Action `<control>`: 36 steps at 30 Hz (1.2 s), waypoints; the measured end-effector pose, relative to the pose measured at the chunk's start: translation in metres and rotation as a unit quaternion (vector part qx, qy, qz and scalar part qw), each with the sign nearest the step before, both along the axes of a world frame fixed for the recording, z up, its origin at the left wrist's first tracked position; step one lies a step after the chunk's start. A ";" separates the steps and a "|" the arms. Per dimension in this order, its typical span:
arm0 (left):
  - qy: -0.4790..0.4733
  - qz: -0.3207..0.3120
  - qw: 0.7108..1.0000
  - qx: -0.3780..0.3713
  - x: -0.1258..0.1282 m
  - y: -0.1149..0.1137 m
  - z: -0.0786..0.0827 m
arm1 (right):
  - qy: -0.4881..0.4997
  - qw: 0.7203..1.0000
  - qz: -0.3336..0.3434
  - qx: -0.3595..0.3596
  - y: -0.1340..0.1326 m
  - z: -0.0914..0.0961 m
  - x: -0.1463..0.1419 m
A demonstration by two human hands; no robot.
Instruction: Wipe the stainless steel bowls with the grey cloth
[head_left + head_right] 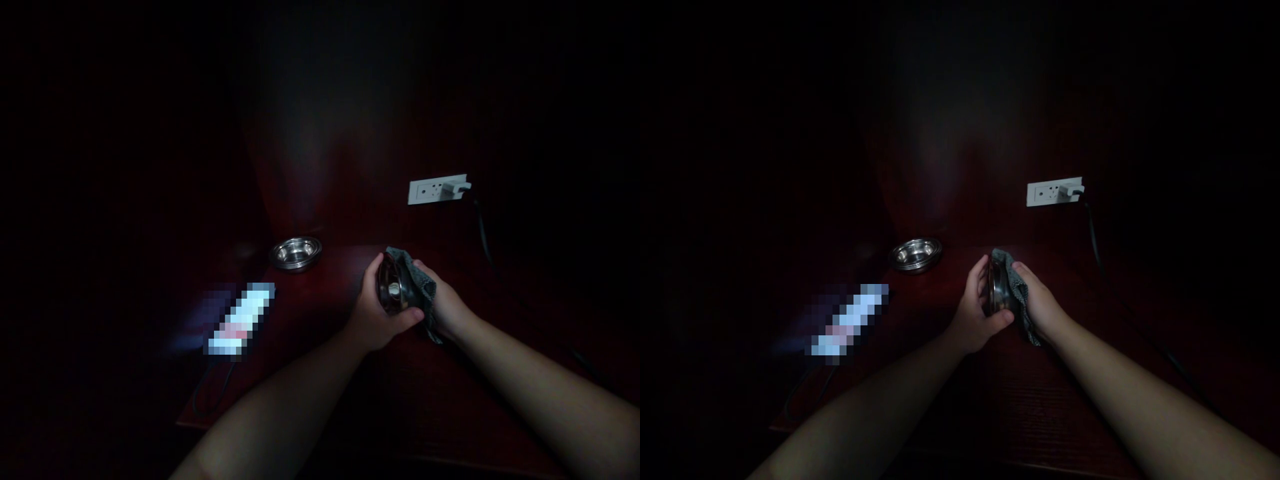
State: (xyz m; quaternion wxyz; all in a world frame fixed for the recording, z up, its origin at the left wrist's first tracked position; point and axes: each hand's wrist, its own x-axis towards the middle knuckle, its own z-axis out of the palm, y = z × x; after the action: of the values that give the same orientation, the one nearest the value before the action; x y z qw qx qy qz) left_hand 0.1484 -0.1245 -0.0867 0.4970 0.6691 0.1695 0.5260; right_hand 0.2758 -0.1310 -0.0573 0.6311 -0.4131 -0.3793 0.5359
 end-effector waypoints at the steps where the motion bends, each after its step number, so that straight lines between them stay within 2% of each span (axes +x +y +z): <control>1: -0.006 0.000 1.000 -0.002 0.000 0.000 0.000 | 0.003 1.000 -0.002 0.002 0.000 0.001 0.000; 6: -0.030 0.012 0.999 0.000 0.001 0.001 -0.001 | -0.022 1.000 -0.002 0.002 0.001 0.001 0.000; 12: -0.031 -0.002 0.999 -0.022 -0.002 -0.002 0.003 | -0.142 0.986 -0.065 0.056 0.006 -0.010 0.005; 17: -0.026 0.006 1.000 -0.012 -0.001 -0.002 0.004 | -0.160 0.981 -0.083 0.066 0.007 -0.015 0.007; 28: -0.013 0.027 1.000 0.010 -0.001 -0.001 0.003 | -0.117 0.992 -0.010 0.051 0.012 -0.016 0.006; 36: 0.010 0.025 0.999 -0.029 -0.001 0.000 0.000 | -0.081 0.996 0.033 0.001 0.002 -0.007 0.000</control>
State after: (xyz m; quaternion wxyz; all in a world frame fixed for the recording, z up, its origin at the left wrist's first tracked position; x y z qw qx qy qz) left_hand 0.1477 -0.1241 -0.0867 0.5011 0.6552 0.2057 0.5266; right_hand 0.2763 -0.1289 -0.0646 0.5809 -0.4418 -0.4433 0.5205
